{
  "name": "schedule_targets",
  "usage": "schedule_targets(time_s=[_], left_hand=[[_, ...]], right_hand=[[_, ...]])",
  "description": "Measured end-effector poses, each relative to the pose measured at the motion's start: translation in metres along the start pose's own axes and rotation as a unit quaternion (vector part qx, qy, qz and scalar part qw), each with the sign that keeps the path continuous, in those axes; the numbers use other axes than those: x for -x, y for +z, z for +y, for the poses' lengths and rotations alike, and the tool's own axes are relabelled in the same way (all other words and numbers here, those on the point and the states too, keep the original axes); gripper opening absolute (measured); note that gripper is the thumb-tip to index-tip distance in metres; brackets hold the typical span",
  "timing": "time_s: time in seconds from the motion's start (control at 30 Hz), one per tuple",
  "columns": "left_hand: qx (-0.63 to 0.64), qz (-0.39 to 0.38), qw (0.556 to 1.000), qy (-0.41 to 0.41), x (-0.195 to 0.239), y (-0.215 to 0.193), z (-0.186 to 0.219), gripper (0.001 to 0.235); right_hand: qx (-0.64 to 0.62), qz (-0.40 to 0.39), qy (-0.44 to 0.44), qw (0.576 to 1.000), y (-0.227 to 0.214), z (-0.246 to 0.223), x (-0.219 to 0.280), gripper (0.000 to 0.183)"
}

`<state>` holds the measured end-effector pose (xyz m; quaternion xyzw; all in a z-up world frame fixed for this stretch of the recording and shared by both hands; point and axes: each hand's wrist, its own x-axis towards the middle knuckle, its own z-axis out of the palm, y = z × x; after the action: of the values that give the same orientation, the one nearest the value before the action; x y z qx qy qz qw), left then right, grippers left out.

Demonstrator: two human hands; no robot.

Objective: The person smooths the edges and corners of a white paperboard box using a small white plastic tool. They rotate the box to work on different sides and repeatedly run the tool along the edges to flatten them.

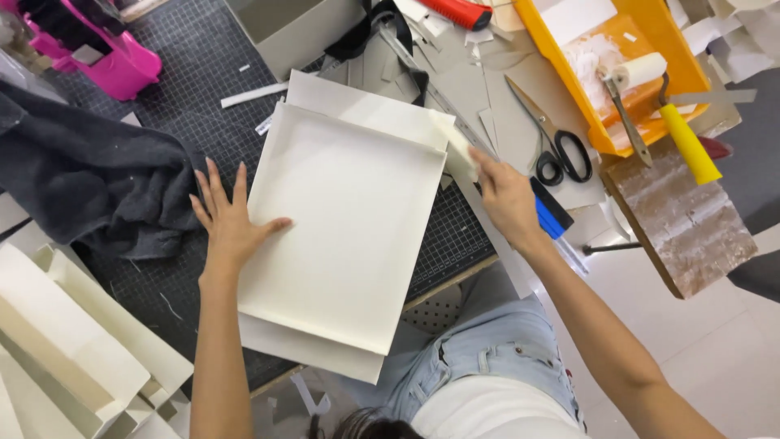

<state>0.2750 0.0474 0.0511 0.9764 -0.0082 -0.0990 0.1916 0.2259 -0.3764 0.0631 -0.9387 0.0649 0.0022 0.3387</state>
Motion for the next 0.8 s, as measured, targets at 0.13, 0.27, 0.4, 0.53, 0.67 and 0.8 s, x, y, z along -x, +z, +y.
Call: schedule_targets(time_s=[0.13, 0.27, 0.4, 0.53, 0.67, 0.8], left_hand=[[0.020, -0.021, 0.999, -0.027, 0.004, 0.003, -0.001, 0.113], [0.039, -0.021, 0.998, -0.035, -0.001, 0.006, -0.004, 0.114], [0.043, -0.032, 0.997, -0.046, 0.000, 0.006, -0.005, 0.115], [0.045, -0.028, 0.998, -0.046, 0.000, 0.009, -0.008, 0.113], [0.052, -0.026, 0.998, -0.040, 0.000, 0.008, -0.006, 0.109], [0.054, -0.027, 0.998, -0.035, -0.001, 0.008, -0.007, 0.106]], right_hand=[[-0.059, -0.060, 0.094, 0.992, -0.004, 0.014, 0.011, 0.034], [-0.082, -0.048, 0.129, 0.987, -0.017, 0.009, 0.005, 0.032], [-0.078, -0.081, 0.165, 0.980, -0.015, 0.013, 0.012, 0.031], [-0.164, -0.053, 0.194, 0.966, -0.011, 0.001, 0.019, 0.031], [-0.282, -0.036, 0.243, 0.928, 0.012, -0.008, 0.035, 0.037], [-0.438, -0.048, 0.282, 0.852, 0.023, -0.036, 0.049, 0.041]])
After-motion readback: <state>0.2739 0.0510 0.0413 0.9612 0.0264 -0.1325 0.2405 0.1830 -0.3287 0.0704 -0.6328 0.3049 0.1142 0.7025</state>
